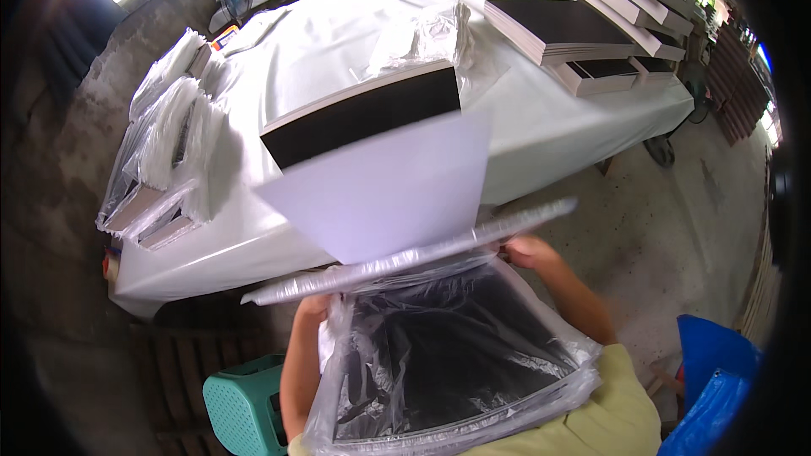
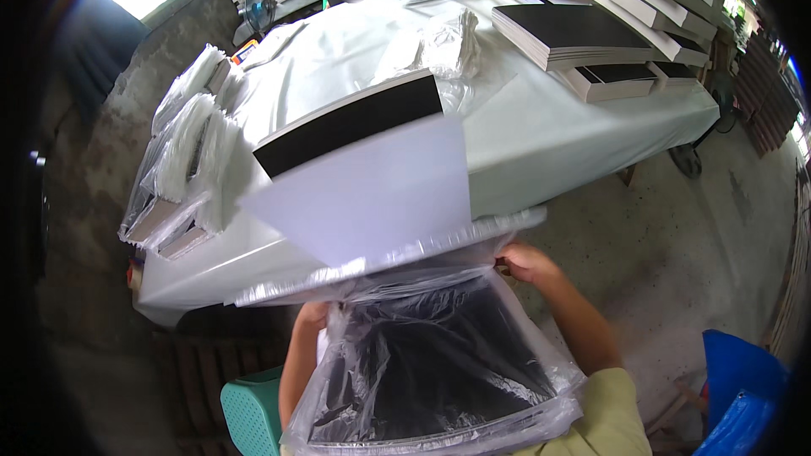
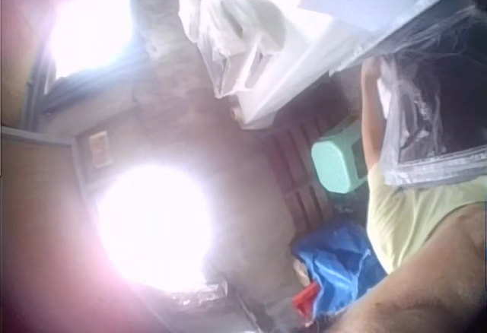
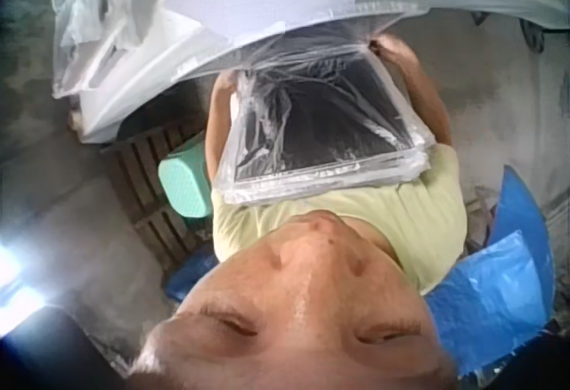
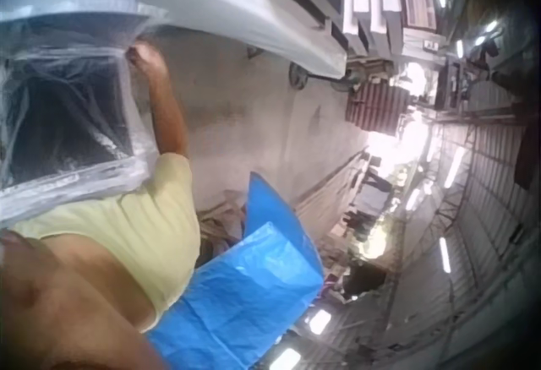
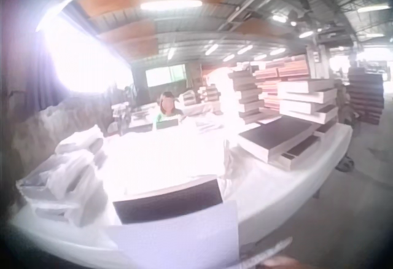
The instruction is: The person places a book into a plastic sleeve, folds the excess plastic over the edge, and stacks the packaged item onto a pile, repeating this process for six books.
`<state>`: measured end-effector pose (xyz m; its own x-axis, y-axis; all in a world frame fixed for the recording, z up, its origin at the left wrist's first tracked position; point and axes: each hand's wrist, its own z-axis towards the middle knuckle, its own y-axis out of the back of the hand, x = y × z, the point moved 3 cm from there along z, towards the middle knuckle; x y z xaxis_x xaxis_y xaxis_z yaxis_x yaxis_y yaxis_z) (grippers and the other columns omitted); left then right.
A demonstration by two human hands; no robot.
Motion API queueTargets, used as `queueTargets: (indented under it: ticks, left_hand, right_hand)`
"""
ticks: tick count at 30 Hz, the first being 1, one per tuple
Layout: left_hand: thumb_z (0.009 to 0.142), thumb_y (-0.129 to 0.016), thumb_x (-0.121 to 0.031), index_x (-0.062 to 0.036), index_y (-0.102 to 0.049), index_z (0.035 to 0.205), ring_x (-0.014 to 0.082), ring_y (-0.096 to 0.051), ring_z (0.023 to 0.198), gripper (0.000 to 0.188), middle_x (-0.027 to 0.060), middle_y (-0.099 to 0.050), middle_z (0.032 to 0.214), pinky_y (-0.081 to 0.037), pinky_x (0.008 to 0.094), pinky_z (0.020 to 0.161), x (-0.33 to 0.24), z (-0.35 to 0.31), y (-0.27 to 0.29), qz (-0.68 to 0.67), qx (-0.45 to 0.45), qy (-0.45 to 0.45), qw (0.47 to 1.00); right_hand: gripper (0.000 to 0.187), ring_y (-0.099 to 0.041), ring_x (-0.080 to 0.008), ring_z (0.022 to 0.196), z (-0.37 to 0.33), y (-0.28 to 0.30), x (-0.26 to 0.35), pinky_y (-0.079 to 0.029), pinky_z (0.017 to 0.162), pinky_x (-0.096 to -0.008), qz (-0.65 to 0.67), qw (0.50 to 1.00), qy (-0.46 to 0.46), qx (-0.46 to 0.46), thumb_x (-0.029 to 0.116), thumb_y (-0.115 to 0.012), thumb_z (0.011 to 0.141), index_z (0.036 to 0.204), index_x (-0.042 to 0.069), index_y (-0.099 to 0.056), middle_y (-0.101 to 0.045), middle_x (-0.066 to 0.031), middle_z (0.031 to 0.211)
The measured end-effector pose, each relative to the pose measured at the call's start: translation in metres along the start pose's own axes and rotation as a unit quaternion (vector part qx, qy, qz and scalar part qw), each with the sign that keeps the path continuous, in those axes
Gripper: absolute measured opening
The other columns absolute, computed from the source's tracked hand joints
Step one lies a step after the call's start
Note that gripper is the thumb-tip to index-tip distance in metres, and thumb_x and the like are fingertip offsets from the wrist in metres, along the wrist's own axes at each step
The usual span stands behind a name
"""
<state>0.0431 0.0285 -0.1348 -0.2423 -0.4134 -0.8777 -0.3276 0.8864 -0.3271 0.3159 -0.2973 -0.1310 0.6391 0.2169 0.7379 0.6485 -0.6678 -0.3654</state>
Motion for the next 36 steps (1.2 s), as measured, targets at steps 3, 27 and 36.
queueTargets:
  ticks: [3, 27, 36]
  left_hand:
    - [0.075, -0.064, -0.022, 0.0013, -0.057, 0.1, 0.0123, -0.054, 0.082, 0.035, 0.0045, -0.06, 0.087, -0.044, 0.0262, 0.073, 0.021, 0.009, -0.013, -0.115, -0.135, -0.042, 0.983]
    - [0.069, -0.066, -0.008, -0.0057, -0.058, 0.102, 0.0131, -0.052, 0.09, 0.034, 0.0057, -0.059, 0.093, -0.042, 0.0272, 0.078, -0.014, -0.021, -0.039, 0.449, -0.309, -0.1, 0.832]
    - [0.086, -0.051, -0.017, -0.0001, -0.057, 0.1, 0.006, -0.041, 0.066, 0.023, 0.0007, -0.05, 0.076, -0.035, 0.019, 0.057, -0.221, -0.082, -0.148, 0.134, -0.173, -0.343, 0.914]
  right_hand:
    - [0.032, -0.052, -0.0156, 0.084, 0.021, 0.004, -0.023, -0.039, 0.075, -0.0325, 0.072, 0.996, 0.039, 0.042, 0.015, -0.057, 0.075, 0.107, 0.011, -0.054, -0.057, -0.0047, 0.097]
    - [0.069, -0.053, -0.0249, 0.092, 0.013, -0.026, 0.036, -0.044, 0.074, -0.0349, -0.579, 0.774, 0.201, -0.161, 0.036, -0.078, 0.057, 0.107, 0.005, -0.042, -0.053, -0.0163, 0.101]
    - [0.045, -0.054, -0.0179, 0.078, -0.105, -0.215, 0.176, -0.043, 0.068, -0.0291, -0.542, 0.702, 0.423, 0.187, 0.024, -0.076, 0.06, 0.094, 0.006, -0.053, -0.056, -0.0037, 0.087]
